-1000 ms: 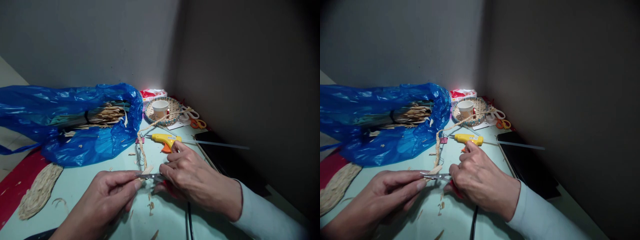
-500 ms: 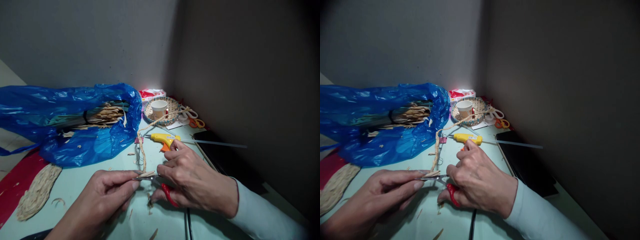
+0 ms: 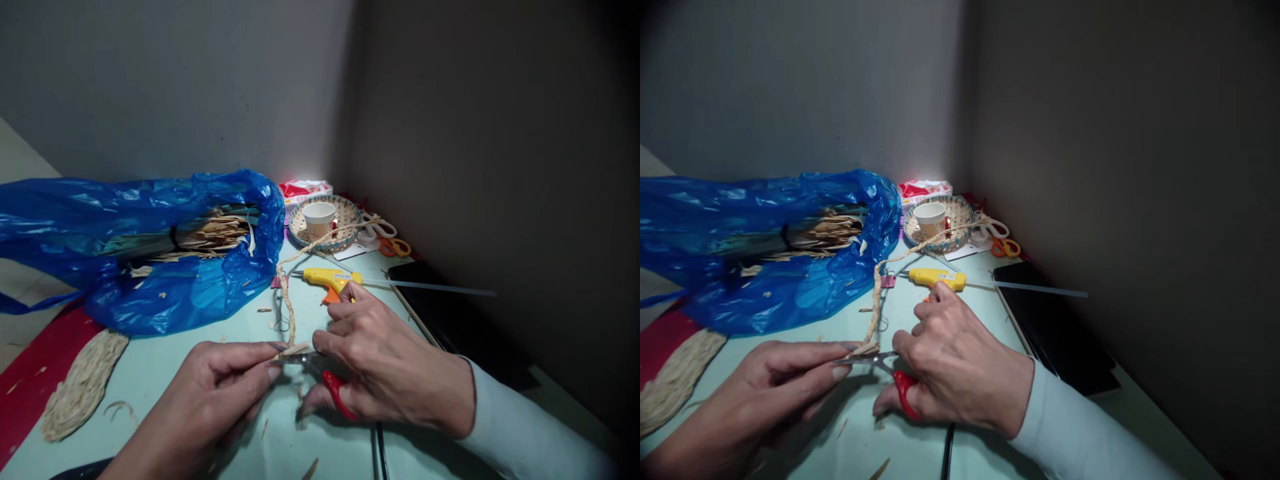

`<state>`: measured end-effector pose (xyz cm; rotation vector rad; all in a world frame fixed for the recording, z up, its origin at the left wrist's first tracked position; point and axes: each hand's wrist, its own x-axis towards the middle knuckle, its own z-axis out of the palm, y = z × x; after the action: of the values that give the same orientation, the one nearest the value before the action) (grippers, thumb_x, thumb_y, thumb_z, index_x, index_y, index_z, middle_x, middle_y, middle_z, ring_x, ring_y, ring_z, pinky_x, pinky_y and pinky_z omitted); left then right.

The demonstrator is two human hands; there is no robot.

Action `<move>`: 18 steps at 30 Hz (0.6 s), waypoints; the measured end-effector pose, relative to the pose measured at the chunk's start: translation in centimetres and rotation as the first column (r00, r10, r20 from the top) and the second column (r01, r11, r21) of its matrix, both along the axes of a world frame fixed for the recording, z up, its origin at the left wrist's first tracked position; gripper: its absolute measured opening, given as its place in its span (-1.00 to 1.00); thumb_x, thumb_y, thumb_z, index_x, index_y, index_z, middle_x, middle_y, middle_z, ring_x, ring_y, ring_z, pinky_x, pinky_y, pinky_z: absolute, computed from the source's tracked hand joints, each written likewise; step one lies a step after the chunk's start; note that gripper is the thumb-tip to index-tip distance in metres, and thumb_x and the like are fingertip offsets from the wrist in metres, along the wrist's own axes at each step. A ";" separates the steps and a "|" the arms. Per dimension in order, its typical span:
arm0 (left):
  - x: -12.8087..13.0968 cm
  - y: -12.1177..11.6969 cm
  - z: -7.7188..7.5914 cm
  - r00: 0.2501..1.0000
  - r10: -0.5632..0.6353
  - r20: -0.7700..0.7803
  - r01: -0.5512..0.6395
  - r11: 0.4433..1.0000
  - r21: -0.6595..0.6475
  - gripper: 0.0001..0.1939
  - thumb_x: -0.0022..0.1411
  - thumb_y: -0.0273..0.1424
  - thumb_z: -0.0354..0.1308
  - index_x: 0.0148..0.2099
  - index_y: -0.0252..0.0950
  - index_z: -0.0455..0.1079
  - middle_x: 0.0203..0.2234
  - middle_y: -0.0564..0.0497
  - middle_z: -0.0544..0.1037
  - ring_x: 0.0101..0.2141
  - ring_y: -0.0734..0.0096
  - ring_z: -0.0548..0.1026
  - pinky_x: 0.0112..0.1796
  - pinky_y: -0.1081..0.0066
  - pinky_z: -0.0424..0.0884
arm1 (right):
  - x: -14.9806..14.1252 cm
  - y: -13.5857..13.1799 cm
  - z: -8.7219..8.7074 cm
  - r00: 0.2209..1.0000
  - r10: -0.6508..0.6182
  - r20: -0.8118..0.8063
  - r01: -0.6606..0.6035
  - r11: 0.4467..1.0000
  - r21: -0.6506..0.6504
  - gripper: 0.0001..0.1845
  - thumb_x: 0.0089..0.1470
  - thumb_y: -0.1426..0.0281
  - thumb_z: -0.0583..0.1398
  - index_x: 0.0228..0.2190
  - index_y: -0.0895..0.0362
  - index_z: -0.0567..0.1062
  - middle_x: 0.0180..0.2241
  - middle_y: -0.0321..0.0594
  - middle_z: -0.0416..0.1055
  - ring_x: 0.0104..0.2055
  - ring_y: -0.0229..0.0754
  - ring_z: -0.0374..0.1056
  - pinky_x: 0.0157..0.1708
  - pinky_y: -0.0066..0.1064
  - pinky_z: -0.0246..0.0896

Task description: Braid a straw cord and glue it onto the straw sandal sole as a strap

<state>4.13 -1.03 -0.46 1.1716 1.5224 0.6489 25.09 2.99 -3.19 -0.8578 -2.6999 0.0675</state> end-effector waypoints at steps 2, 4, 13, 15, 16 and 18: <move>0.0 0.0 -0.1 1.000 -0.004 -0.005 0.004 0.999 0.032 -0.79 -0.04 -0.23 0.33 -0.36 -0.17 0.72 -0.75 0.14 0.26 -0.69 0.58 0.04 -0.67 0.50 -0.18 | 0.0 -0.1 0.0 1.000 -0.005 -0.013 0.005 1.000 -0.015 -0.40 0.20 -0.14 0.11 -0.56 0.11 0.40 -0.66 -0.29 0.35 -0.46 -0.15 0.23 -0.24 -0.25 -0.03; 0.0 0.1 -0.1 1.000 -0.014 -0.026 0.015 0.999 0.048 -0.80 -0.03 -0.24 0.32 -0.35 -0.14 0.73 -0.79 0.14 0.29 -0.70 0.57 0.01 -0.70 0.51 -0.17 | 0.0 -0.1 0.0 1.000 0.001 -0.018 -0.002 1.000 -0.019 -0.41 0.21 -0.12 0.11 -0.57 0.11 0.40 -0.66 -0.30 0.33 -0.47 -0.16 0.22 -0.23 -0.26 -0.02; -0.3 0.3 -0.1 0.998 -0.025 -0.065 0.029 0.997 0.066 -0.78 0.00 -0.21 0.33 -0.34 -0.17 0.73 -0.74 0.09 0.36 -0.64 0.53 0.13 -0.66 0.54 -0.04 | 0.2 0.2 -0.2 0.999 0.042 0.018 -0.043 0.999 0.028 -0.46 0.33 0.04 0.06 -0.55 0.13 0.42 -0.66 -0.32 0.33 -0.52 -0.18 0.23 -0.23 -0.22 -0.04; -0.2 0.2 0.0 0.998 0.014 -0.062 -0.015 1.000 -0.022 -0.66 -0.03 -0.15 0.35 -0.26 -0.25 0.72 -0.76 0.14 0.25 -0.67 0.57 0.07 -0.65 0.54 -0.13 | 0.3 0.4 -0.4 0.999 0.039 0.011 -0.039 0.999 0.036 -0.48 0.33 0.07 0.06 -0.54 0.13 0.42 -0.65 -0.30 0.34 -0.50 -0.16 0.23 -0.24 -0.22 -0.06; -0.2 0.2 0.0 0.999 0.019 -0.039 -0.021 0.998 -0.054 -0.60 -0.03 -0.12 0.35 -0.22 -0.28 0.71 -0.76 0.16 0.23 -0.68 0.59 0.06 -0.63 0.54 -0.13 | 0.4 0.5 -0.4 1.000 0.028 0.003 -0.028 0.999 0.040 -0.49 0.33 0.07 0.06 -0.53 0.13 0.42 -0.64 -0.29 0.35 -0.50 -0.16 0.24 -0.24 -0.22 -0.06; -0.2 0.2 -0.1 0.999 0.026 0.025 -0.024 0.995 -0.097 -0.51 -0.01 -0.06 0.33 -0.15 -0.32 0.68 -0.76 0.19 0.20 -0.69 0.61 0.05 -0.62 0.52 -0.12 | 0.7 0.9 -0.5 1.000 -0.017 -0.023 0.018 0.999 0.037 -0.51 0.32 0.08 0.08 -0.53 0.13 0.42 -0.61 -0.27 0.37 -0.48 -0.16 0.24 -0.26 -0.24 -0.07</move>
<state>3.93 -0.85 -0.54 1.0687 1.5318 0.5981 25.75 3.87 -3.70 -0.8649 -2.6631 0.0235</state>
